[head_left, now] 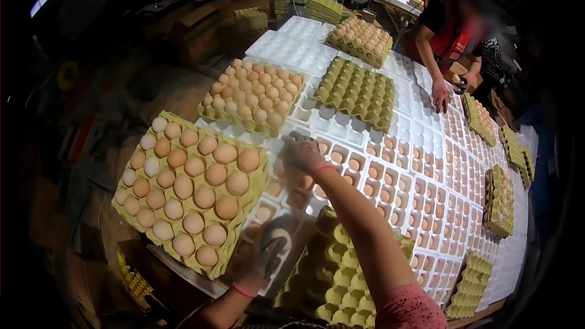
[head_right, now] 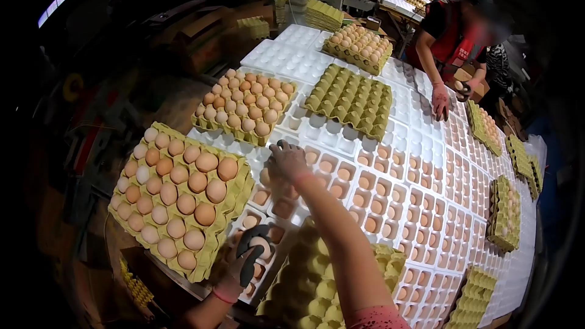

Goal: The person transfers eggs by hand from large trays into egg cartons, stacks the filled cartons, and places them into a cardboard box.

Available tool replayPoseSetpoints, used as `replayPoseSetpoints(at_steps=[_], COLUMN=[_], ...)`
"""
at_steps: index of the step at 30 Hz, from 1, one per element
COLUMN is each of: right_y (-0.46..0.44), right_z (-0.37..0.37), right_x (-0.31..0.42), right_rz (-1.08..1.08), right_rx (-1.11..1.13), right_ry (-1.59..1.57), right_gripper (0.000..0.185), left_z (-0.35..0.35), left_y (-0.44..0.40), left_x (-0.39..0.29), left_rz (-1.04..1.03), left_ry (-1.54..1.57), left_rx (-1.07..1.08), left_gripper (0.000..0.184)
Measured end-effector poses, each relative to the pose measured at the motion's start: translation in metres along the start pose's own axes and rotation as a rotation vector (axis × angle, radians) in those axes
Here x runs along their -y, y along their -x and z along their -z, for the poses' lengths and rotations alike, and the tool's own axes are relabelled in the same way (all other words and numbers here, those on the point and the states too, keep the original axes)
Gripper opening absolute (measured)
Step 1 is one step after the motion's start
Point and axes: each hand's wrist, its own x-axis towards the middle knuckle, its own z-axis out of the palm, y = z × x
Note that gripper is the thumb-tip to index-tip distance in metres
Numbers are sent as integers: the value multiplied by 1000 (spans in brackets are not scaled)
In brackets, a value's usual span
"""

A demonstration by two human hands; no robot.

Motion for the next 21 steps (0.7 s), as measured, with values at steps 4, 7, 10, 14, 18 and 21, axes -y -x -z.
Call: replayPoseSetpoints(at_steps=[4,7,10,14,18,21], right_y=[25,92,199,364,471,471], right_z=[54,113,174,224,194,175], right_x=[1,2,-4,22,86,115], right_rz=[-80,-209,-304,-672,-1038,-1069], right_rx=[-109,-84,-127,-418,13,-63], right_ry=[-521,-648,-624,-182,-111,-214], right_gripper=[36,36,38,43,44,40], left_z=[-52,-67,-73,-66,-44,-35], left_y=[-33,-92,-115,-112,-181,-212], left_x=[-71,-51,-26,-58,-35,-37], left_rz=[-618,-739,-694,-843,-550,-550], left_ry=[-555,-743,-1046,-1160,-1834,-1917], left_rx=[-52,171,180,-162,-254,-158], left_gripper=[39,43,48,51,43,23])
